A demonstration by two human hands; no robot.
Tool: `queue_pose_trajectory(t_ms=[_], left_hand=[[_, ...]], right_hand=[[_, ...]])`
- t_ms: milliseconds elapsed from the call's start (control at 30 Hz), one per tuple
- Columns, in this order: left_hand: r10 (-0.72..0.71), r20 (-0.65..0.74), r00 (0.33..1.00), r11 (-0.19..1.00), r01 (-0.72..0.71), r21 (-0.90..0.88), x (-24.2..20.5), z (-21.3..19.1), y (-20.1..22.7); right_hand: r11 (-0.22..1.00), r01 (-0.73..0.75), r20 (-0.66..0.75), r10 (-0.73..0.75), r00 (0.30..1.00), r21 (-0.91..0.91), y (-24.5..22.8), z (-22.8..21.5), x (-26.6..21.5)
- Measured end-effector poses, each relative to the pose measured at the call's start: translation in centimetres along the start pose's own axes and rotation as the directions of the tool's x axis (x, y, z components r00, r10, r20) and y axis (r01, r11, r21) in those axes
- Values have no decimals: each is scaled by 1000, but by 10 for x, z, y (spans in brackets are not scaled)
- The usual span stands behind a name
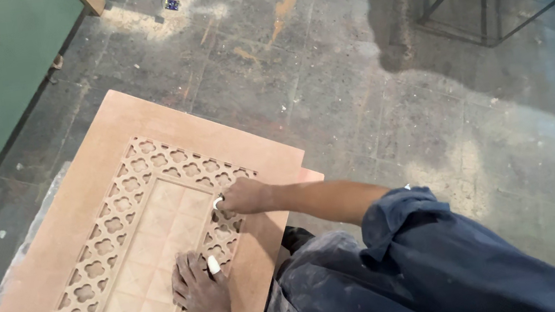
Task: The person sands a large rectangular wooden panel with intricate cut-out patterns using a white sanding block. They move the block back and forth across the surface, focusing on the edges and patterned areas.
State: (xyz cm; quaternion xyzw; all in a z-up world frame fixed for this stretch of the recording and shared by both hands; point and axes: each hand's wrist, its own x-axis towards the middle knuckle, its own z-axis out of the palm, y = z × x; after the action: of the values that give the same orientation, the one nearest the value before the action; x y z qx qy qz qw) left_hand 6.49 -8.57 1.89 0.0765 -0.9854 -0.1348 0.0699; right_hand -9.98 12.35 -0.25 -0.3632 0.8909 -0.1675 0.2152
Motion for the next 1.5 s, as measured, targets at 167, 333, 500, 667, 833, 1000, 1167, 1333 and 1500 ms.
queue_pose_trajectory(t_ms=[167, 333, 500, 667, 833, 1000, 1167, 1333, 1500], left_hand=[[-5, -9, 1000, 1000, 5, -7, 1, -3, 0], [-23, 5, 1000, 1000, 23, -1, 1, 2, -5], [-54, 15, 998, 998, 54, -12, 1, 1, -1], [-54, 4, 999, 999, 54, -3, 0, 8, -5], [-46, 21, 999, 998, 47, -32, -1, 12, -9], [-89, 107, 990, 988, 101, -115, 1, 12, -8], [-90, 110, 990, 994, 95, -44, -1, 17, -14], [-83, 73, 994, 992, 89, -84, -5, 15, -14], [-82, 74, 994, 993, 88, -77, -3, 10, -15]], right_hand=[[728, -400, -249, 606, 756, 557, -28, 24, 14], [882, -264, -95, 323, 942, 391, -6, 29, 14], [960, 221, 136, -199, 971, -172, 47, 8, 19], [984, -174, 14, 174, 985, -29, 12, 61, 18], [826, -387, -144, 478, 867, 409, 12, 72, 25], [935, 347, 286, -313, 906, -77, 69, -4, 31], [999, -15, 46, 13, 999, 51, 40, 27, 13], [100, -445, 351, 473, 808, 890, 43, 28, 21], [-186, -483, 488, 604, 631, 855, 40, -15, 5]])
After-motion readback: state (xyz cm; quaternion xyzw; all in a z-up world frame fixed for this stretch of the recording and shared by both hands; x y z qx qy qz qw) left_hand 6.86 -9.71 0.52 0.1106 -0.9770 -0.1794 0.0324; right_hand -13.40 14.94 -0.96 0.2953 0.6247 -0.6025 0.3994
